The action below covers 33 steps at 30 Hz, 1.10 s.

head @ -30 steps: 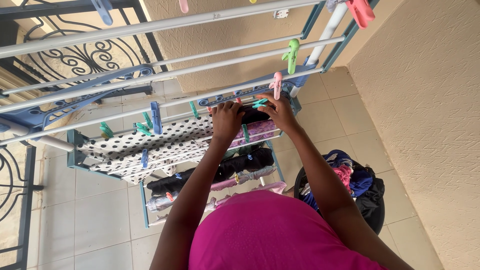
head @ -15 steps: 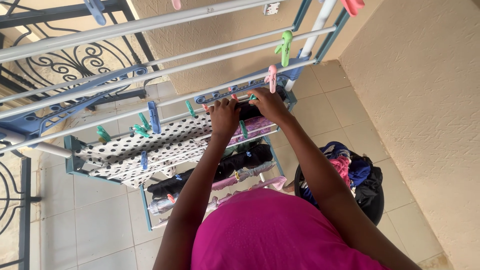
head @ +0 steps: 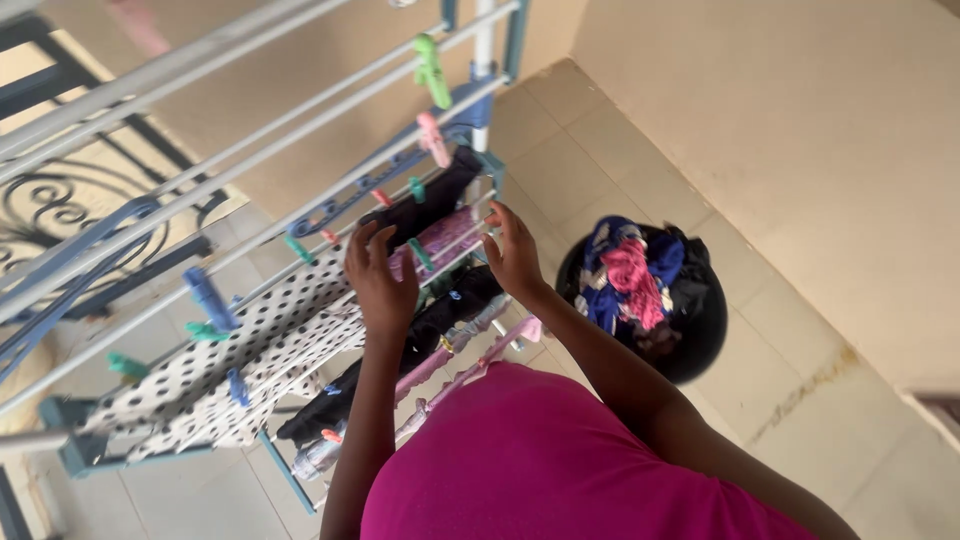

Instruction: Hanging washed laundry items onto a drying rack using clothespins.

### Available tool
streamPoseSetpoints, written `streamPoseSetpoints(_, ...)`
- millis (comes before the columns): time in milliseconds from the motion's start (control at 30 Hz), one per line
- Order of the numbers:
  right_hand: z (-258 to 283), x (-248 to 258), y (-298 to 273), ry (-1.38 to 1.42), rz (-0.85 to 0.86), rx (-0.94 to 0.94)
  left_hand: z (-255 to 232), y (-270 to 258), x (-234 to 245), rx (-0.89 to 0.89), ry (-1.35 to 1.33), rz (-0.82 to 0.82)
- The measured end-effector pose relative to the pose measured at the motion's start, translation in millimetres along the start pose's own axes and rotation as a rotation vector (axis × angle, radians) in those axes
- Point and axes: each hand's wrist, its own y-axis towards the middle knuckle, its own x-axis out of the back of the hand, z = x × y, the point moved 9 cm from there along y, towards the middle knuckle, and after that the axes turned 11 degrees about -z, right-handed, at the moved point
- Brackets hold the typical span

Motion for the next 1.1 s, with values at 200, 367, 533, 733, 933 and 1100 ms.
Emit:
streamPoseSetpoints(200,-45,52,-41,-0.039,-0.058,-0.233,-30,-8,-8,0.009,-0.182,0.085)
streamPoseSetpoints(367,-48,81,-77,-0.098,-0.065,-0.301,-58,-18,-33,-0.043,-0.306,0.184)
streamPoseSetpoints(533,-52,108,-113,-0.163,-0.086,-0.295,-88,-33,-64,-0.09,-0.407,0.301)
streamPoseSetpoints(733,-83,151,-150,-0.264,-0.116,-0.392,-119,-55,-88,-0.149,-0.483,0.413)
streamPoseSetpoints(933,-111,182,-179,-0.332,-0.092,-0.497,-144,-68,-110,-0.117,-0.563,0.507)
streamPoseSetpoints(1100,-139,207,-179,-0.37,-0.014,-0.433,-178,-77,-132,-0.159,-0.512,0.513)
